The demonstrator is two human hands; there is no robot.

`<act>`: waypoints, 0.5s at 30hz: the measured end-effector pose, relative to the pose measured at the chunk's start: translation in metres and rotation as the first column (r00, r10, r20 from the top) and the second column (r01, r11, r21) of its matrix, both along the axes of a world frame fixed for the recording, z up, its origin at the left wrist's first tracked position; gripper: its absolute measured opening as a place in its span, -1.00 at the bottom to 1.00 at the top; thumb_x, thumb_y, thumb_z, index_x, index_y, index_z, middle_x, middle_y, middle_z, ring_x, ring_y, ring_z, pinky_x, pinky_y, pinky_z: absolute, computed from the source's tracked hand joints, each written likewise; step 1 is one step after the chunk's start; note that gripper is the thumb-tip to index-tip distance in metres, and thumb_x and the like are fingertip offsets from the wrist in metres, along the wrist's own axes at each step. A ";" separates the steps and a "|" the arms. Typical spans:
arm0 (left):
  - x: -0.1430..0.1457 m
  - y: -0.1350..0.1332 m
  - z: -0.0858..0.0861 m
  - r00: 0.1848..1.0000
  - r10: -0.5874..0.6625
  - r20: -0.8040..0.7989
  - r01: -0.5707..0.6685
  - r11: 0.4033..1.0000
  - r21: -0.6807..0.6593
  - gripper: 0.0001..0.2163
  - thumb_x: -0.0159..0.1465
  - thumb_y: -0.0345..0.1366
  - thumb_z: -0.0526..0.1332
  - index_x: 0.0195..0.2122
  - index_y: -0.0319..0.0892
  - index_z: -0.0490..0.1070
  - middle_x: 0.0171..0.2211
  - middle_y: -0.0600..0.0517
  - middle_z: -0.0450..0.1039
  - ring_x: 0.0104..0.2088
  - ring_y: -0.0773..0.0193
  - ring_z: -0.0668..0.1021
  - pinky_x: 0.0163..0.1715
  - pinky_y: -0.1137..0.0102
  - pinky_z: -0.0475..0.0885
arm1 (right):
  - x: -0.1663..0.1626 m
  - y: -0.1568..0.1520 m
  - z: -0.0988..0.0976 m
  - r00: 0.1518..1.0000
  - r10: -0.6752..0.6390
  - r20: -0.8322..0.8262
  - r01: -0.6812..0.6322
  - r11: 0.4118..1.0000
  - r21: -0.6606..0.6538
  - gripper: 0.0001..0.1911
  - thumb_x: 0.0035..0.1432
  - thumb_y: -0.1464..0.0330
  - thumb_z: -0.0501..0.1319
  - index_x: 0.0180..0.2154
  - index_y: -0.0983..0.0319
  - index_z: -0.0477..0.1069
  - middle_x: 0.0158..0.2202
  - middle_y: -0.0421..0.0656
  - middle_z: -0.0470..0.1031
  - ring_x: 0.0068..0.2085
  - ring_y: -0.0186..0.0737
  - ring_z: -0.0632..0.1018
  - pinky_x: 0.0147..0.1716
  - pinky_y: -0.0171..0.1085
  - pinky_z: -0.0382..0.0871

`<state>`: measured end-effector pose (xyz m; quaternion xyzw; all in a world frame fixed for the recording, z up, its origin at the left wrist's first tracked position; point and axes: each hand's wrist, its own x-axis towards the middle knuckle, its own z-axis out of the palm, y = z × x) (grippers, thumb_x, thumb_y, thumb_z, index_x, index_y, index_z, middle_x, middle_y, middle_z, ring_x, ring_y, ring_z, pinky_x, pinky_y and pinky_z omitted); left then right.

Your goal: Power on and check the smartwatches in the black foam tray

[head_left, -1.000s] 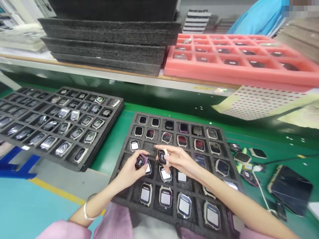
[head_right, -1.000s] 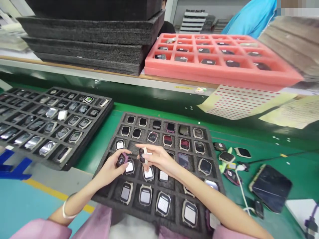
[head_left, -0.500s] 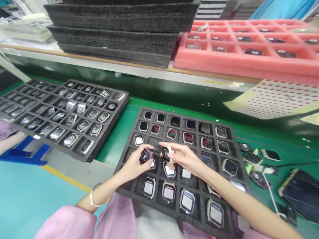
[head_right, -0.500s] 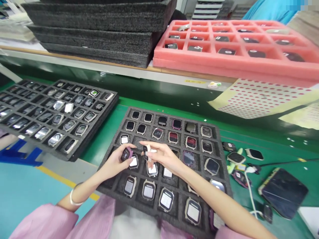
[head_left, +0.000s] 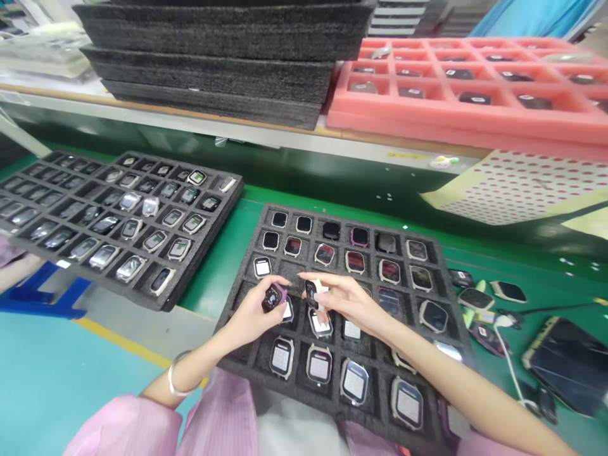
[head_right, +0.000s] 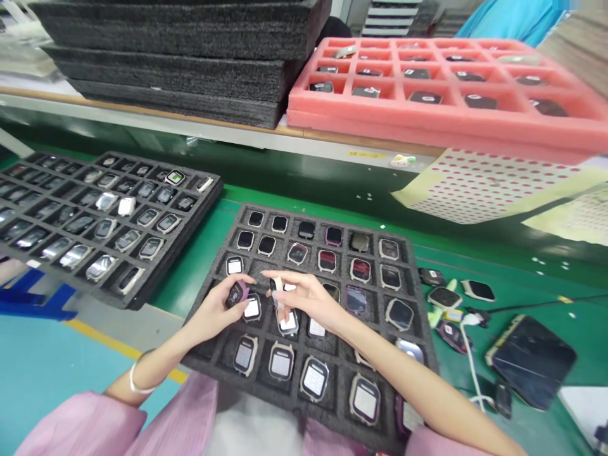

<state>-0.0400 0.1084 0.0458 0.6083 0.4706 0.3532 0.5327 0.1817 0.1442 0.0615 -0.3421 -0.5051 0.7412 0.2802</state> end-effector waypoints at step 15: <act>-0.001 0.001 -0.001 0.999 0.023 -0.033 -0.022 0.999 0.037 -0.69 0.14 -0.50 0.12 -0.07 -0.16 0.30 -0.24 0.05 0.37 -0.27 0.29 0.43 -0.21 0.45 0.29 | -0.001 0.000 0.002 0.998 0.013 0.067 -0.016 0.999 0.042 -0.48 0.16 0.28 0.28 0.12 0.35 0.33 -0.61 -0.23 0.46 -0.59 -0.32 0.49 -0.50 -0.32 0.40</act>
